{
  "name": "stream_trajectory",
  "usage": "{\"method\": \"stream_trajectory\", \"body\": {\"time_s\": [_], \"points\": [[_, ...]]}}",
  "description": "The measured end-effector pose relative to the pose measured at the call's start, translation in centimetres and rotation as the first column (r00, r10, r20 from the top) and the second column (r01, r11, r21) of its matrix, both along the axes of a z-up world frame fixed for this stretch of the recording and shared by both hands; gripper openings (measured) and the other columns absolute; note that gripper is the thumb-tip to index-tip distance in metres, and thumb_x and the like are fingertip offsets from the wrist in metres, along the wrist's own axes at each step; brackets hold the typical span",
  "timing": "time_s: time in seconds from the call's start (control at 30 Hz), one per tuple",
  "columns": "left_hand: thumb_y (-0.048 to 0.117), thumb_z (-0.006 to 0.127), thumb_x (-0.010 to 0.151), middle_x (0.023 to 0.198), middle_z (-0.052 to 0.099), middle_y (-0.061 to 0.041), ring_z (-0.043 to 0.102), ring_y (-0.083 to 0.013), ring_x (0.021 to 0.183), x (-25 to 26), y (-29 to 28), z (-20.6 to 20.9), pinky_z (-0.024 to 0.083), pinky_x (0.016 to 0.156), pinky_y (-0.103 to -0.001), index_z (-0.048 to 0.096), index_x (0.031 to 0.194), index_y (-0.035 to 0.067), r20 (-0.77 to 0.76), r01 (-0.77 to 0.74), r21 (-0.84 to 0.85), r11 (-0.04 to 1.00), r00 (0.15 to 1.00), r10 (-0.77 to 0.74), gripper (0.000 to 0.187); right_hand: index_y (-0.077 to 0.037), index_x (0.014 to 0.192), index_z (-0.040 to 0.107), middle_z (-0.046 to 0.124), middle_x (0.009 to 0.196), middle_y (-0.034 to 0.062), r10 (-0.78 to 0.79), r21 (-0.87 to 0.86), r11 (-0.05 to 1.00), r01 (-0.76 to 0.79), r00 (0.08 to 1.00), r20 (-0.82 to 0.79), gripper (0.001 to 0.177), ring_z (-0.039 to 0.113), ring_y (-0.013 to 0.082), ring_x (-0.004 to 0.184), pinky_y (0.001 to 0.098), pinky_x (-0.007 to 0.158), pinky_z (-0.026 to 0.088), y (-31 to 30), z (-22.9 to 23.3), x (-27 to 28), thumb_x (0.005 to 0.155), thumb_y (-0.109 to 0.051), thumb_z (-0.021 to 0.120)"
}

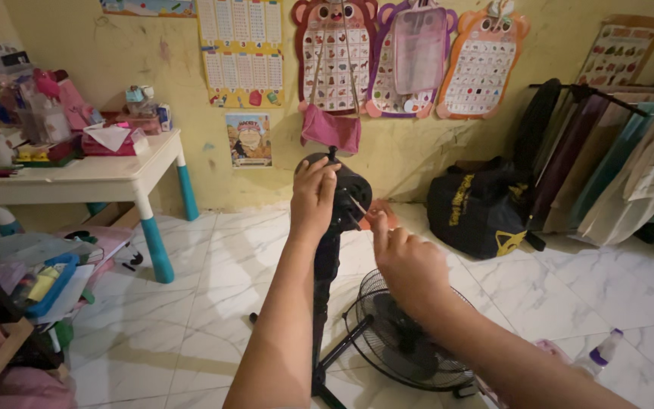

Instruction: The person disassembles a black standing electric fan by removing the front grille, fan blades, and rear grille, then uses a screwdriver on the motor housing. The video ends before reassembly is shown.

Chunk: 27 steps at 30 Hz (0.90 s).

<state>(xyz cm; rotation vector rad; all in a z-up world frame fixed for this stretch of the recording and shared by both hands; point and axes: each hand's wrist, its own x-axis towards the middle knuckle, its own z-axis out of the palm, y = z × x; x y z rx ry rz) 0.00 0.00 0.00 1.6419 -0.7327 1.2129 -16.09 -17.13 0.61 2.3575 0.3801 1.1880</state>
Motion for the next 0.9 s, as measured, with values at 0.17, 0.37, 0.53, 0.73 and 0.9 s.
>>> {"method": "stream_trajectory", "body": {"time_s": [0.17,0.37,0.53,0.73,0.9], "points": [[0.027,0.049,0.109,0.120,0.072,-0.016,0.061,-0.0352,0.126,0.0,0.0,0.0,0.034,0.121,-0.048,0.074,0.111,0.005,-0.012,0.011,-0.007,1.000,1.000,-0.011,0.033,-0.005,0.138,0.059,0.071,0.083,0.0169,0.103,0.384,0.923,-0.004,0.966,-0.236,0.053,0.070,0.0343,0.062,0.0444,0.052,0.055,1.0,1.9,-1.3,0.090,-0.028,0.060],[0.026,0.050,0.109,0.121,0.072,-0.016,0.062,-0.0349,0.125,-0.4,-0.1,0.1,0.034,0.121,-0.048,0.074,0.111,0.005,0.002,0.019,-0.019,1.000,1.000,-0.019,0.032,-0.009,0.122,0.074,0.074,0.089,0.0235,0.488,0.769,0.632,-0.098,0.821,-0.296,0.035,0.071,0.0366,0.083,0.0416,0.071,0.057,-1.1,4.6,-2.3,0.089,-0.018,0.070],[0.026,0.050,0.108,0.118,0.073,-0.015,0.063,-0.0346,0.125,-0.6,0.1,0.2,0.034,0.122,-0.049,0.073,0.110,0.004,-0.006,0.030,-0.014,0.999,1.000,-0.031,0.032,-0.009,0.118,0.074,0.080,0.087,0.0156,0.554,0.964,0.265,-0.031,0.823,-0.126,0.035,0.071,0.0239,0.074,0.0344,0.068,0.056,-1.3,4.0,-1.7,0.084,-0.017,0.077],[0.026,0.050,0.108,0.123,0.071,-0.016,0.060,-0.0369,0.126,-0.3,0.1,0.1,0.034,0.121,-0.049,0.074,0.113,0.006,-0.007,-0.007,-0.002,1.000,1.000,0.007,0.031,-0.006,0.115,0.074,0.073,0.096,0.0129,0.564,0.755,0.510,-0.412,0.823,0.068,0.030,0.073,0.0247,0.079,0.0345,0.072,0.059,-0.6,2.2,-2.3,0.085,-0.009,0.074],[0.027,0.051,0.108,0.126,0.071,-0.016,0.055,-0.0402,0.128,0.0,-0.1,-0.3,0.033,0.120,-0.049,0.075,0.114,0.008,-0.029,-0.029,-0.007,1.000,0.999,0.029,0.032,-0.001,0.123,0.066,0.066,0.105,0.0118,0.473,0.166,0.869,-0.467,0.881,0.003,0.046,0.069,0.0301,0.095,0.0391,0.081,0.057,-1.2,4.0,-2.3,0.077,-0.003,0.065]]}}
